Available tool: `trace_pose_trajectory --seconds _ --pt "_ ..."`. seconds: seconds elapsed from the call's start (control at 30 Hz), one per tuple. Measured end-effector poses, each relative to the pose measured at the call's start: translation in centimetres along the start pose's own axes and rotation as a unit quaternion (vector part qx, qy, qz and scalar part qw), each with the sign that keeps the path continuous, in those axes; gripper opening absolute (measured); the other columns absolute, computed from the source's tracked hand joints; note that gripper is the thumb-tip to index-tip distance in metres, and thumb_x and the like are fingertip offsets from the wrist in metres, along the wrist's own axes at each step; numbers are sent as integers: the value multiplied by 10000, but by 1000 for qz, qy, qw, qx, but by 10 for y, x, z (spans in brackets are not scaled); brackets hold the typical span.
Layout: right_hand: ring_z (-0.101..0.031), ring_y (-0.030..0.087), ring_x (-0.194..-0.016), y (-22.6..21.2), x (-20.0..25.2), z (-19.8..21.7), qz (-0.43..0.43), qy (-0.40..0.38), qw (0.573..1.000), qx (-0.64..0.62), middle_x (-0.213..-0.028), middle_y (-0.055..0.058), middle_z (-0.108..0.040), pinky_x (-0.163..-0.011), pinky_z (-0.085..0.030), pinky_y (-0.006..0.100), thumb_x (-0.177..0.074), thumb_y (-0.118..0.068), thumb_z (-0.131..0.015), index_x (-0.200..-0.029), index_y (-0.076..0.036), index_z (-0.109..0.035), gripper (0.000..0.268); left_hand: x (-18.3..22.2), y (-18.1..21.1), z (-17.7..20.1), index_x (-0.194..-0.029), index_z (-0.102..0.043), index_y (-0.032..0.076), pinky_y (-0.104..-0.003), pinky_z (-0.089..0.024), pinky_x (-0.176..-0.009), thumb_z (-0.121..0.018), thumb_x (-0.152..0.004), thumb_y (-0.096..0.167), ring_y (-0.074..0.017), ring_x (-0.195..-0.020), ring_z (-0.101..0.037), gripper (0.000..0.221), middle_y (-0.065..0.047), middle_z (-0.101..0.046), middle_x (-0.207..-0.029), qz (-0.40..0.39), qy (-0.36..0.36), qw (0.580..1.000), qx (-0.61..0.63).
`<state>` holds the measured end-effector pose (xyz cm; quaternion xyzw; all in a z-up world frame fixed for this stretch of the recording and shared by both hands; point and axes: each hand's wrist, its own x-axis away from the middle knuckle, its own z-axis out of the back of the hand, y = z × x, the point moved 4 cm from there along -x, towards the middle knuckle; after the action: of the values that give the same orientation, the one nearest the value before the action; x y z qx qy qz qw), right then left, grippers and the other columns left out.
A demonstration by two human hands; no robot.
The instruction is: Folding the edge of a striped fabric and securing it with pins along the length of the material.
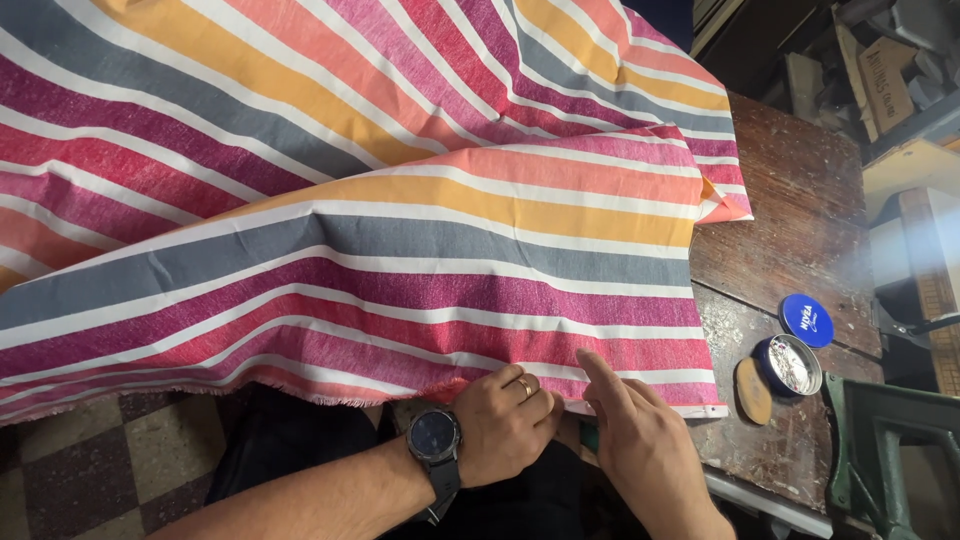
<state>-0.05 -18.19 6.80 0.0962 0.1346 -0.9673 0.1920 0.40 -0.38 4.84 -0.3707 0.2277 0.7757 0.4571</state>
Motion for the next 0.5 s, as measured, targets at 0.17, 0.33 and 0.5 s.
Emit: trace_pose_trajectory --seconds 0.17,0.33,0.5 --pt "-764 199 -840 10 -1 -9 -30 23 998 -52 -912 -45 -818 -648 -624 419 -917 -43 -662 -1441 -194 -591 550 -1 -1 -3 -935 -734 -54 -425 -581 -822 -595 -976 -43 -305 -760 -648 145 -126 -696 -819 10 -32 999 19" --pt "-804 193 -842 9 -3 -8 -83 19 990 -110 -937 -24 -840 -747 -622 380 -851 -40 -691 -1300 -163 -663 467 -6 -5 -1 -808 -690 21 -374 -569 -773 -595 -951 -78 -248 -723 -590 198 -67 -616 -750 47 -34 998 32" --pt "-790 217 -834 7 4 -9 -95 41 991 -80 -912 -86 -839 -717 -611 416 -898 -157 -701 -1346 -175 -626 454 -2 -6 -8 -872 -732 26 -394 -576 -787 -602 -935 -46 -277 -794 -651 162 -81 -669 -787 56 -57 996 30"
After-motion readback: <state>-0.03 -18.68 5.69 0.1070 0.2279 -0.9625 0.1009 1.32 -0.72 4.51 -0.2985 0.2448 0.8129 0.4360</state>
